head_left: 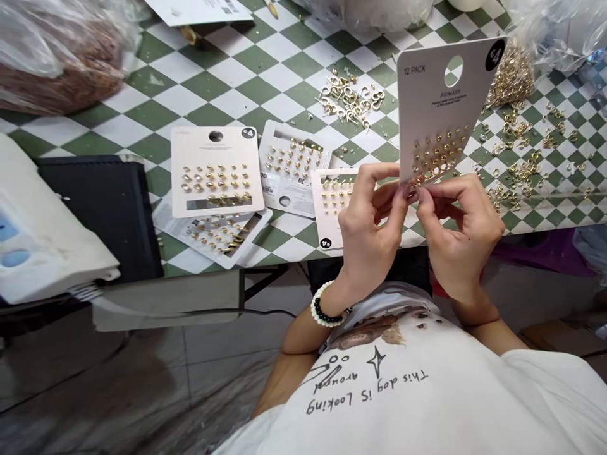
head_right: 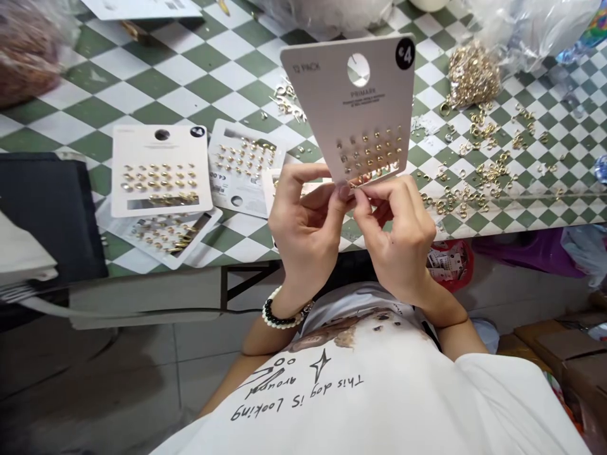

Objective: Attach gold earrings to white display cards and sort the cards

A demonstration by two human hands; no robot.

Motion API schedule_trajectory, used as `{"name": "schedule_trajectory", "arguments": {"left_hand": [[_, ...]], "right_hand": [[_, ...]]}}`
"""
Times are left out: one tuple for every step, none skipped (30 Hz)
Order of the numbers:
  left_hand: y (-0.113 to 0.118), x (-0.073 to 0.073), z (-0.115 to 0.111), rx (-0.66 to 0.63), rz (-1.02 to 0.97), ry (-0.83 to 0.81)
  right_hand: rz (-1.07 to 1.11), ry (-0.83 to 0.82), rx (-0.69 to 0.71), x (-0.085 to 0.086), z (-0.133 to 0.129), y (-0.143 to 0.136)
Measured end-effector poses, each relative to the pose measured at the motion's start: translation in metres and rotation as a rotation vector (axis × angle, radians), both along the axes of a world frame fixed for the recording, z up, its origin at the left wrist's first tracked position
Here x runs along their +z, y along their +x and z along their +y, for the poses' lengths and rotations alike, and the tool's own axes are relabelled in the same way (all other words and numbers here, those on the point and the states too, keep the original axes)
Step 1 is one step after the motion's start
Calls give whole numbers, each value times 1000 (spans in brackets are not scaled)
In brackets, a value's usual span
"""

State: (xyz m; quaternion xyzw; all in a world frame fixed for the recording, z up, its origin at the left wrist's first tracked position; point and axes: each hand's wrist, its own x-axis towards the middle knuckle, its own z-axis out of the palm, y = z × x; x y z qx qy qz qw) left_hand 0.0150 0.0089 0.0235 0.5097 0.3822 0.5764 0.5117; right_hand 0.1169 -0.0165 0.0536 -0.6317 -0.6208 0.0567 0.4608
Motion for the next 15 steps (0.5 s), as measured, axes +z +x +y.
{"name": "schedule_trajectory", "arguments": {"left_hand": [[0, 0, 0, 4, 6, 14], [0, 0, -1, 5, 8, 23], [1, 0, -1, 3, 4, 27], [1, -1, -1, 2, -5, 26], [1, -1, -1, 4, -18, 21], [0, -1, -1, 8, -32, 16], [0, -2, -1, 16, -44, 13], [0, -3, -1, 24, -47, 13], [-1, -3, -1, 26, -40, 13], [-2, -4, -1, 21, -23, 14], [-2, -4, -1, 12, -1, 14], [-2, -4, -2, 6, 15, 10], [-2, -4, -2, 4, 20, 6], [-2, -3, -3, 11, 13, 1], [-2, -3, -3, 24, -5, -4]], "right_hand": [[-4, 1, -12, 0, 0, 0], [-7, 2, -24, 0, 0, 0], [-7, -2, -32, -1, 0, 0], [-6, -7, -37, -1, 0, 0], [-3, -10, -41, -2, 0, 0], [-3, -13, -45, -2, 0, 1], [-3, -16, -45, -3, 0, 1], [-4, -21, -45, -4, 0, 1], [-5, -26, -41, -4, 1, 1], [-8, -27, -34, -5, 1, 0], [-8, -28, -26, -6, 1, 0], [-1, -30, -18, -6, 1, -1], [14, -32, -15, -6, 1, -1], [36, -32, -16, -6, 1, -2], [63, -28, -18, -7, 0, -2]]}}
